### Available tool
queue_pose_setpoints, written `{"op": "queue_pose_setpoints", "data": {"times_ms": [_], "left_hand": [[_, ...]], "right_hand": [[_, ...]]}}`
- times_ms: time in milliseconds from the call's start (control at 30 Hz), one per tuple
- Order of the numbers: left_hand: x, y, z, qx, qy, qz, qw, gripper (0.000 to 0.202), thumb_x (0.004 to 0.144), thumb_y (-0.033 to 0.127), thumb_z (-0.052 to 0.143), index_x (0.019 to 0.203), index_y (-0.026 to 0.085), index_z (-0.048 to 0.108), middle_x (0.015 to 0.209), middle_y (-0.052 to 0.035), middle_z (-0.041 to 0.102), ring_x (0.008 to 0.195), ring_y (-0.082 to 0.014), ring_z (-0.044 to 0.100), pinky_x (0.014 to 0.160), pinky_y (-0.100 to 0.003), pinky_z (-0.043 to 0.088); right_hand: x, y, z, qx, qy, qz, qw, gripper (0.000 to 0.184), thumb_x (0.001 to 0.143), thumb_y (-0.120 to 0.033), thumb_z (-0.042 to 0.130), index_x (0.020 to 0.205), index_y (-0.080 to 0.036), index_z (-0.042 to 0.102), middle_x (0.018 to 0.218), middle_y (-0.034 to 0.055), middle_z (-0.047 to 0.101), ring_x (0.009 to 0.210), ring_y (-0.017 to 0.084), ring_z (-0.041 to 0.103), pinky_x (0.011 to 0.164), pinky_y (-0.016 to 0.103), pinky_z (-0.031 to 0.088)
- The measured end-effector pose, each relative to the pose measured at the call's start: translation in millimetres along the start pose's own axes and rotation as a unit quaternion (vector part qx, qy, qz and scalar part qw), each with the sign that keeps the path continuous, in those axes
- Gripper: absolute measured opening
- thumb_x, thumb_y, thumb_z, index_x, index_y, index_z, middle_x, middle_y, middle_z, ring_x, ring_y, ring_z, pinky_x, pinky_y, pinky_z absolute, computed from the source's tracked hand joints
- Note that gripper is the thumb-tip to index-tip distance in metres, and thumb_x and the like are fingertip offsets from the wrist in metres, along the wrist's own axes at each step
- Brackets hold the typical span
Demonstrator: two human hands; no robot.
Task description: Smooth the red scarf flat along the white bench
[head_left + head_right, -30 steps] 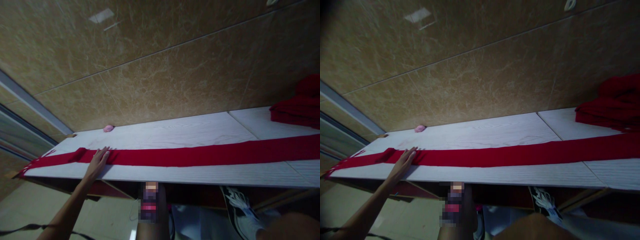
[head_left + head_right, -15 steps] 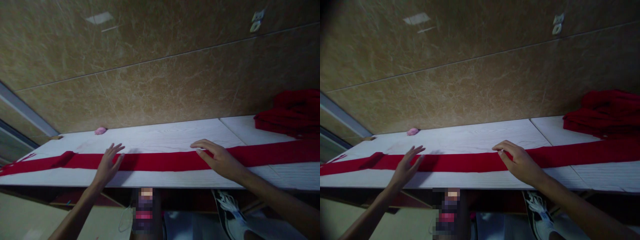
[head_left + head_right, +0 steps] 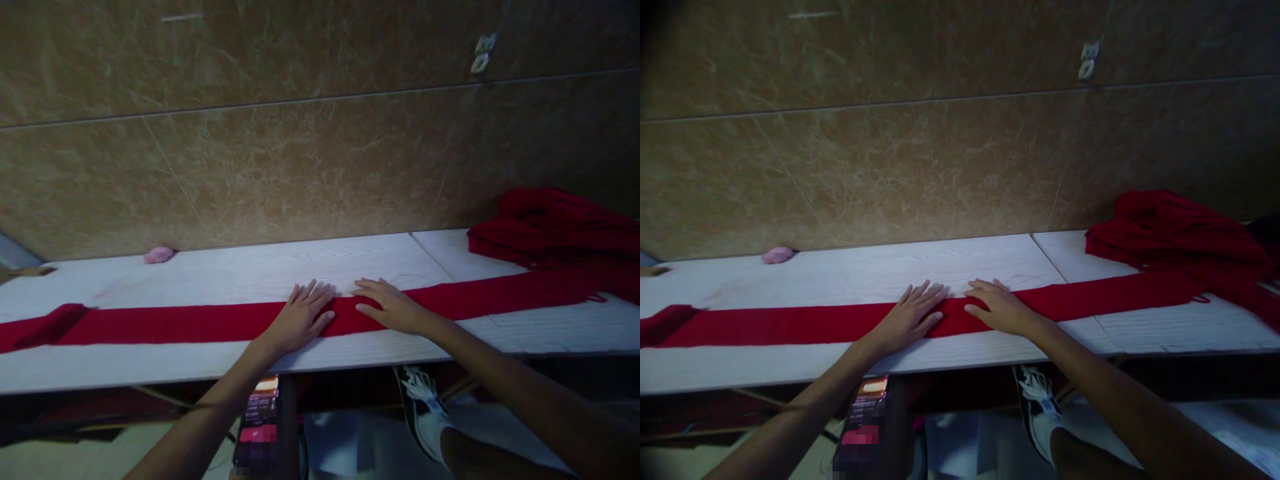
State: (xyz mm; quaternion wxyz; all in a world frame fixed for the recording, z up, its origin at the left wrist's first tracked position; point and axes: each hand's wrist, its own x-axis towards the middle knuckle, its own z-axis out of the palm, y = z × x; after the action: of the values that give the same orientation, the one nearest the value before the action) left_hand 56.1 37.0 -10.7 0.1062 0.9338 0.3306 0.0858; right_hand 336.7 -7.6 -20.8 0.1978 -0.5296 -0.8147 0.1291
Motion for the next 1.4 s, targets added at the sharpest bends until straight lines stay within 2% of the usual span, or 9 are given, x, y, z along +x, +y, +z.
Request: {"op": "queue_pose_setpoints", "data": {"times_ms": [267,433,600,733,833,967,1133,1267,1400], "left_hand": [[-12.0,-6.9,3.3,0.01,-0.023,0.029,0.999,0.063,0.109,0.061,0.034,0.167,0.036,0.031,0.174,-0.0018,0.029,0.164,-0.03,0.017,0.133,-0.059,0.007],[-14.2,-6.5,2.9,0.02,-0.043,0.011,0.999,0.067,0.105,0.069,0.04,0.165,0.04,0.035,0.177,-0.0017,0.019,0.164,-0.0383,0.013,0.13,-0.068,0.006],[-3.6,3.3,-14.9,0.009,-0.086,-0.007,0.996,0.073,0.103,0.075,0.038,0.164,0.036,0.038,0.177,-0.0046,0.017,0.164,-0.0395,0.01,0.129,-0.07,0.01],[20.2,20.8,-25.9,0.017,-0.069,-0.014,0.997,0.062,0.112,0.055,0.02,0.166,0.029,0.036,0.176,-0.0022,0.019,0.165,-0.0295,0.006,0.132,-0.063,0.008],[31.6,30.3,-17.7,0.024,-0.061,0.005,0.998,0.062,0.112,0.047,0.019,0.167,0.021,0.032,0.176,-0.0045,0.021,0.165,-0.0252,0.009,0.134,-0.055,0.01],[30.3,28.9,-0.8,0.035,-0.077,0.007,0.996,0.071,0.111,0.057,0.021,0.169,0.016,0.027,0.174,-0.0094,0.023,0.165,-0.0276,0.011,0.134,-0.056,0.009],[25.6,24.2,2.5,0.042,-0.063,0.025,0.997,0.076,0.108,0.067,0.026,0.17,0.024,0.022,0.176,-0.008,0.016,0.165,-0.0339,0.007,0.132,-0.064,0.008],[24.6,24.2,-0.7,0.041,-0.068,0.09,0.993,0.064,0.109,0.064,0.027,0.167,0.036,0.031,0.176,0.0001,0.017,0.165,-0.0362,0.004,0.13,-0.068,0.005],[25.0,22.8,-0.9,0.019,-0.075,0.112,0.991,0.074,0.106,0.071,0.033,0.167,0.03,0.031,0.175,-0.0032,0.021,0.165,-0.0361,0.007,0.131,-0.067,0.007]], "right_hand": [[-20.7,3.3,-10.1,-0.042,-0.082,-0.031,0.995,0.062,0.106,-0.061,0.046,0.163,-0.035,0.043,0.172,0.0049,0.031,0.161,0.032,0.022,0.13,0.064,0.011],[-28.5,6.8,-14.7,-0.059,-0.08,-0.024,0.995,0.072,0.103,-0.069,0.046,0.165,-0.033,0.04,0.173,0.0072,0.03,0.161,0.036,0.02,0.129,0.067,0.011],[-24.6,4.9,-16.5,-0.082,-0.095,-0.018,0.992,0.08,0.103,-0.073,0.042,0.166,-0.024,0.037,0.172,0.0131,0.028,0.16,0.038,0.02,0.127,0.071,0.014],[-11.4,-2.3,-10.9,-0.092,-0.047,-0.054,0.993,0.067,0.111,-0.059,0.03,0.165,-0.021,0.039,0.171,0.0128,0.032,0.16,0.031,0.024,0.13,0.062,0.015],[-4.7,-2.7,-0.8,-0.097,-0.025,-0.071,0.992,0.063,0.113,-0.052,0.028,0.166,-0.02,0.037,0.171,0.013,0.034,0.159,0.027,0.028,0.131,0.055,0.02],[-6.6,7.1,9.0,-0.104,-0.041,-0.061,0.992,0.07,0.11,-0.061,0.033,0.166,-0.019,0.038,0.17,0.014,0.034,0.159,0.031,0.029,0.129,0.058,0.022],[-11.7,19.8,8.2,-0.104,-0.031,-0.061,0.992,0.071,0.107,-0.065,0.04,0.167,-0.026,0.035,0.172,0.0099,0.031,0.16,0.034,0.025,0.129,0.063,0.018],[-16.2,31.2,-0.7,-0.097,-0.038,-0.033,0.994,0.07,0.107,-0.065,0.041,0.166,-0.028,0.036,0.173,0.0097,0.028,0.16,0.034,0.023,0.129,0.065,0.017],[-31.4,43.5,-21.9,-0.074,0.004,0.006,0.997,0.062,0.108,-0.058,0.048,0.162,-0.029,0.044,0.172,0.0114,0.032,0.16,0.033,0.026,0.128,0.066,0.018]]}}
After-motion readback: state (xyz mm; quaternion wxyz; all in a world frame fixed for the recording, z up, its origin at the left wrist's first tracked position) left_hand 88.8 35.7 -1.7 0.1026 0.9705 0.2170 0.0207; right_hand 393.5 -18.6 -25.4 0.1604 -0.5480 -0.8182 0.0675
